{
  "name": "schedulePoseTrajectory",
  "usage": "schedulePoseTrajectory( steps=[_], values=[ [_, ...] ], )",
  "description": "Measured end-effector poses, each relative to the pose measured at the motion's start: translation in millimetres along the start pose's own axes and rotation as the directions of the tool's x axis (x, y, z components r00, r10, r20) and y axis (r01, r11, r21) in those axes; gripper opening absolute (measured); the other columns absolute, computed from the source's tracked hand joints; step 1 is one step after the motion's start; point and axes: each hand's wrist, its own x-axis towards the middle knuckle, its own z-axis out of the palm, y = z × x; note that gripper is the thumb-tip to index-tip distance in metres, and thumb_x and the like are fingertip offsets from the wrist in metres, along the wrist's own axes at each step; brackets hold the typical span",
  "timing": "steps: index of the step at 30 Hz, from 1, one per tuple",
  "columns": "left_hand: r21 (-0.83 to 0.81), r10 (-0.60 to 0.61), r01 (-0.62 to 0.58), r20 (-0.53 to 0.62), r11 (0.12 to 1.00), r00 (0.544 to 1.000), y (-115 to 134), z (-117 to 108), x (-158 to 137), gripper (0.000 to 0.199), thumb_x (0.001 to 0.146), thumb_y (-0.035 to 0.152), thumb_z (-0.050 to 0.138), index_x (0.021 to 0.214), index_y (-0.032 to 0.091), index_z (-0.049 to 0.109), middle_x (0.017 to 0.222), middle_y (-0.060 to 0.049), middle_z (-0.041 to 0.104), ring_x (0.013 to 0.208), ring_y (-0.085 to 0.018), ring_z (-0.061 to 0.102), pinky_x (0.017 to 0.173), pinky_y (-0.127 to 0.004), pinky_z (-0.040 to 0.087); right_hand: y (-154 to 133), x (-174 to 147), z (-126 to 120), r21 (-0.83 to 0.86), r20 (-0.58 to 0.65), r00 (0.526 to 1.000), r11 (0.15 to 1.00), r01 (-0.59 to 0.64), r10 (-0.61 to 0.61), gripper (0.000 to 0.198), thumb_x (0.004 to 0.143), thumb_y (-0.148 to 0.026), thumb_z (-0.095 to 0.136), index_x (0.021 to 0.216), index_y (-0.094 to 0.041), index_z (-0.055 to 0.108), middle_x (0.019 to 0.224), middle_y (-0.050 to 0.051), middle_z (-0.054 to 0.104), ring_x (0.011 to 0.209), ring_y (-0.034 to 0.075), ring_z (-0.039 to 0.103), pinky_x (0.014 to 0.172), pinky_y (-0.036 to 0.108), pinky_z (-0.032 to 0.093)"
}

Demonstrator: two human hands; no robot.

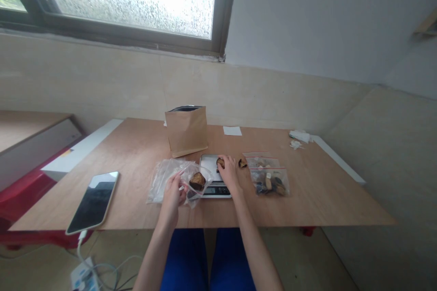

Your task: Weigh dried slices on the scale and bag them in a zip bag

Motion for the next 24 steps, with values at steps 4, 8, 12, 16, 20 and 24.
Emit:
schedulePoseTrajectory(
  steps=[4, 8, 12, 16, 20, 24],
  values=[
    [-0.027, -0.015, 0.015, 0.027, 1.0, 1.0, 0, 1, -1, 0.048, 0.062, 0.042, 0.056, 0.102, 0.014, 0.053, 0.047, 0.011, 0.039, 0.031, -0.001, 0.022, 0.038, -0.016, 0.009, -20, -4, -17, 0.286, -0.111, 0.993, 0.958, -0.006, 0.04, 0.023, 0.075, -0.012, 0.055, 0.097, -0.015, 0.061, 0.094, 0.009, 0.061, 0.086, 0.021, 0.058, 0.081, 0.033, 0.046],
    [-0.069, -0.023, 0.019, -0.05, 0.997, 0.999, -2, 5, -1, 0.049, 0.062, 0.041, 0.058, 0.103, 0.015, 0.05, 0.052, 0.009, 0.045, 0.034, -0.002, 0.03, 0.039, -0.016, 0.015, -55, -19, -35, 0.42, -0.102, 0.995, 0.906, 0.044, -0.001, 0.021, 0.075, -0.019, 0.06, 0.096, -0.018, 0.06, 0.09, 0.004, 0.059, 0.075, 0.016, 0.059, 0.072, 0.028, 0.049],
    [-0.082, -0.005, -0.002, -0.083, 0.997, 0.997, -5, 12, -7, 0.055, 0.063, 0.043, 0.059, 0.109, 0.016, 0.047, 0.056, 0.007, 0.049, 0.039, -0.005, 0.038, 0.039, -0.016, 0.021, -83, -33, -32, 0.269, -0.009, 0.997, 0.96, 0.076, -0.076, 0.013, 0.076, -0.015, 0.058, 0.089, -0.019, 0.059, 0.088, 0.004, 0.059, 0.079, 0.018, 0.058, 0.076, 0.031, 0.049],
    [-0.081, 0.04, -0.045, -0.058, 0.996, 0.997, -5, 19, -17, 0.059, 0.066, 0.046, 0.057, 0.115, 0.015, 0.045, 0.052, 0.007, 0.047, 0.04, -0.006, 0.038, 0.04, -0.016, 0.022, -95, -38, -18, 0.17, -0.032, 0.999, 0.985, 0.043, -0.038, 0.016, 0.078, -0.013, 0.054, 0.092, -0.018, 0.057, 0.093, 0.008, 0.059, 0.091, 0.024, 0.059, 0.08, 0.036, 0.048],
    [-0.15, 0.072, -0.082, -0.075, 0.985, 0.995, -4, 22, -21, 0.058, 0.066, 0.044, 0.06, 0.114, 0.015, 0.046, 0.056, 0.007, 0.046, 0.043, -0.005, 0.04, 0.04, -0.015, 0.024, -96, -39, -19, 0.306, -0.039, 0.998, 0.95, 0.067, -0.058, 0.024, 0.079, -0.016, 0.054, 0.103, -0.018, 0.055, 0.103, 0.011, 0.059, 0.095, 0.024, 0.059, 0.08, 0.036, 0.049],
    [-0.255, 0.082, -0.109, -0.115, 0.961, 0.99, -3, 16, -15, 0.044, 0.067, 0.037, 0.061, 0.105, 0.018, 0.05, 0.053, 0.01, 0.041, 0.036, -0.002, 0.029, 0.037, -0.014, 0.019, -88, -45, -37, 0.573, 0.048, 0.981, 0.81, 0.128, -0.189, 0.022, 0.087, -0.024, 0.047, 0.107, -0.021, 0.055, 0.1, 0.006, 0.064, 0.089, 0.016, 0.062, 0.079, 0.03, 0.051]
  ],
)
